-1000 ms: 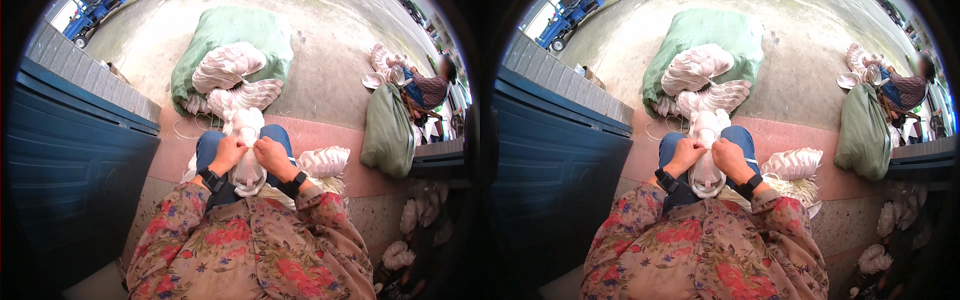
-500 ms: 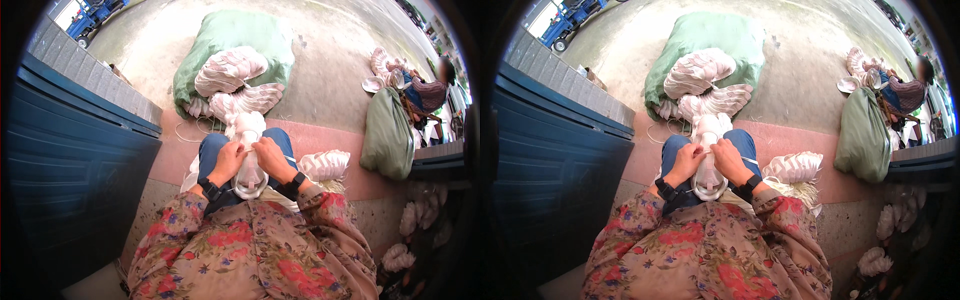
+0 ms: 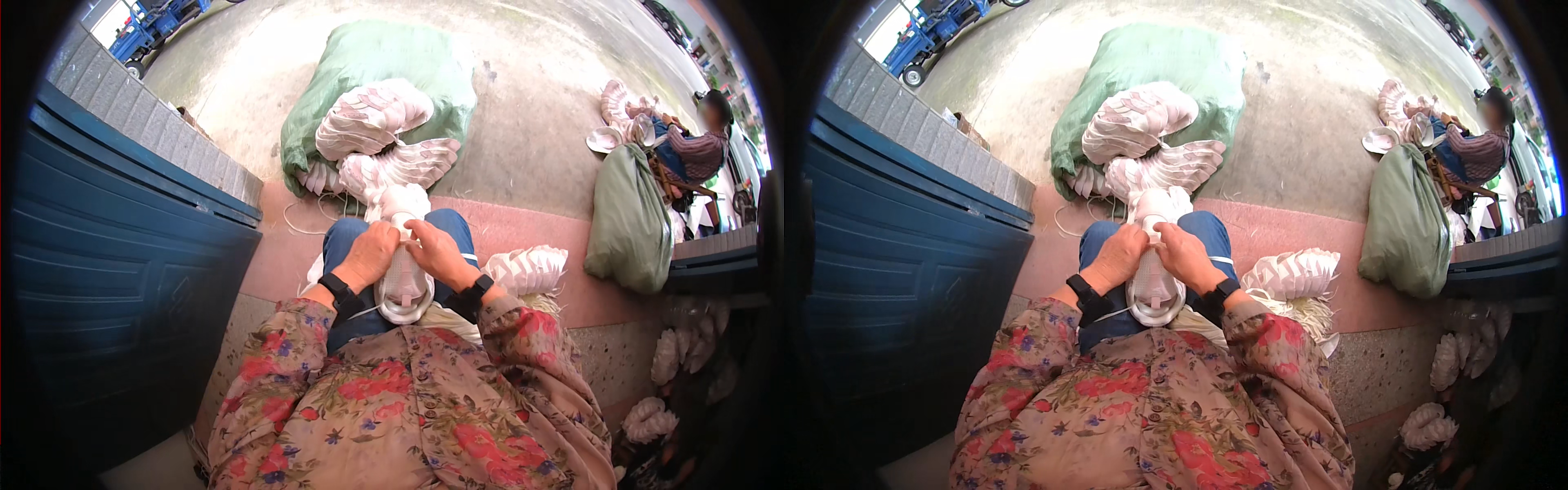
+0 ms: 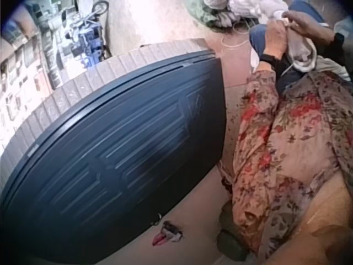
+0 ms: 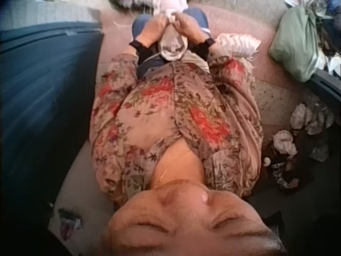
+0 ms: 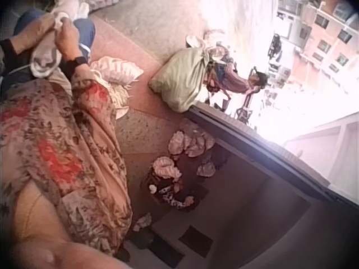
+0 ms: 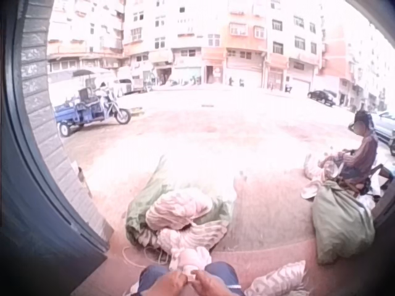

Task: The recorder uses elastic bands to bundle together white shoe upper components.

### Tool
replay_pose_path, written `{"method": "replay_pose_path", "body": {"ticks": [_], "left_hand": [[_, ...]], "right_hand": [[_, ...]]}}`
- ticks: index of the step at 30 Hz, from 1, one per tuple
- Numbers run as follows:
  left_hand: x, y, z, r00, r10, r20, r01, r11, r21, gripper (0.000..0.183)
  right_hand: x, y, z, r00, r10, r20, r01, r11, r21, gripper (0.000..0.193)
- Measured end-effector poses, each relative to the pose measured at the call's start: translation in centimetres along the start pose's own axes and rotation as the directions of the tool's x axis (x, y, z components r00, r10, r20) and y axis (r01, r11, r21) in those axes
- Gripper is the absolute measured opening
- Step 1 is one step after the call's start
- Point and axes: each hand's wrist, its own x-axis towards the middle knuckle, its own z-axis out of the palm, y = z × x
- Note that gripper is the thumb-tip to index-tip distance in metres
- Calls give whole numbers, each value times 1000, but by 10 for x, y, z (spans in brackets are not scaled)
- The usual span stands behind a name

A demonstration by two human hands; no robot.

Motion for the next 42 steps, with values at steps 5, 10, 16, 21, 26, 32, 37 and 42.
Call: {"method": "replay_pose_path", "body": {"ticks": [5,10,16,21,26,32,37,42], "left_hand": [[-29,-58,-37,993,41,-111,-8,960,279,8],[-106,-164,-178,659,-467,-590,710,644,284,16],[-344,-263,-296,-305,-660,-687,521,488,-700,14],[-286,-214,-287,-315,-851,-420,21,436,-900,10],[-130,-115,-242,380,-880,-284,68,333,-941,10],[-13,-12,-102,749,-574,331,562,287,-776,39],[6,19,-39,655,-418,630,746,224,-627,20],[18,32,-26,552,-516,655,782,49,-621,9]], "right_hand": [[-31,5,-58,960,233,158,-245,967,63,25],[-110,50,-135,899,438,30,-425,852,305,20],[-208,77,-249,595,712,-373,189,327,926,18],[-294,92,-388,677,408,-613,638,91,765,20],[-222,24,-381,469,363,-805,628,505,593,20],[-89,14,-162,871,489,-38,-398,750,528,17],[-53,9,-45,959,-277,-56,264,949,-171,14],[-33,6,-34,987,120,105,-127,990,67,12]]}}
